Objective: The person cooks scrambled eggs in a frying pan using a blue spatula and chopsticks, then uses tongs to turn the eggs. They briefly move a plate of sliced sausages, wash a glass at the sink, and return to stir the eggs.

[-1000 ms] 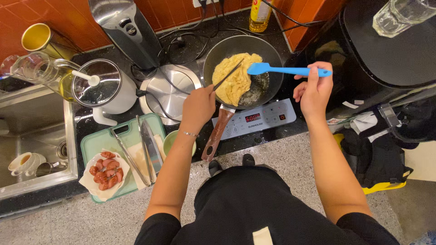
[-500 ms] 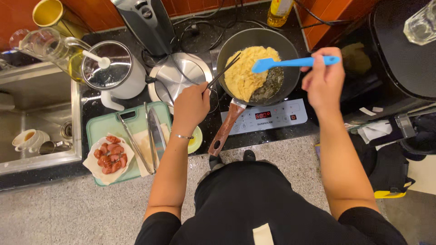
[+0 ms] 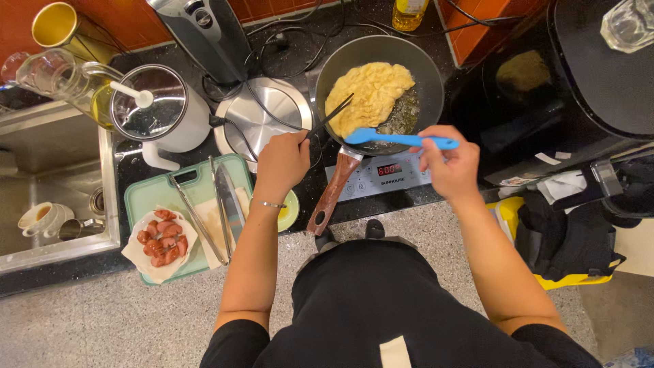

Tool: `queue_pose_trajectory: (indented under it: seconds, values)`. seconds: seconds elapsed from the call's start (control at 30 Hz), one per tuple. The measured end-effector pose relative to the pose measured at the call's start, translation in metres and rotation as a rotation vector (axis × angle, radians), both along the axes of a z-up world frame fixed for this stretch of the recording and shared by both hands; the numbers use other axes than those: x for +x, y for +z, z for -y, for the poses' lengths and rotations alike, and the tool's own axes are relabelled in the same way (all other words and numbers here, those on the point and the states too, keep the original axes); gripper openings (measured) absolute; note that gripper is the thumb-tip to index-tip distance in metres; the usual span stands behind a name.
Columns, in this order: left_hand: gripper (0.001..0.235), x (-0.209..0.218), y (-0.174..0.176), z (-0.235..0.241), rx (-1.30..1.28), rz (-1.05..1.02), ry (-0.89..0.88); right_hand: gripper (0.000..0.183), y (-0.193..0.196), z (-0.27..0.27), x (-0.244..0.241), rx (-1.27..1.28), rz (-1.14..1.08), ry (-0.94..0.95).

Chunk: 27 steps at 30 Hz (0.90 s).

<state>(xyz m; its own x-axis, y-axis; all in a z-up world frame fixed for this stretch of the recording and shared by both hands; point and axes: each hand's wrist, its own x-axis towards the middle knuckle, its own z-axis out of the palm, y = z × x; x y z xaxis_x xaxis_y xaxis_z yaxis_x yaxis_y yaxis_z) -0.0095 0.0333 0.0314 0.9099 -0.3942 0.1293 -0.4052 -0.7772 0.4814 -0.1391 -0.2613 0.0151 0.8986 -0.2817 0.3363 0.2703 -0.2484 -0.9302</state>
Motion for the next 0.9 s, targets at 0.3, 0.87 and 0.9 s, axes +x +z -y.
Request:
queue_pose_trajectory:
  seconds: [0.3, 0.87, 0.9]
  values:
    - [0.023, 0.003, 0.006, -0.007, -0.131, 0.04, 0.03, 0.012, -0.003, -0.005, 0.016, -0.125, 0.069, -0.037]
    - [0.023, -0.01, 0.021, -0.003, -0.067, 0.036, 0.021, 0.009, 0.029, 0.018, 0.078, 0.116, 0.024, -0.075]
    - [0.024, -0.008, 0.019, -0.001, -0.08, 0.047, 0.023, 0.009, 0.032, 0.018, 0.079, 0.129, 0.015, -0.068]
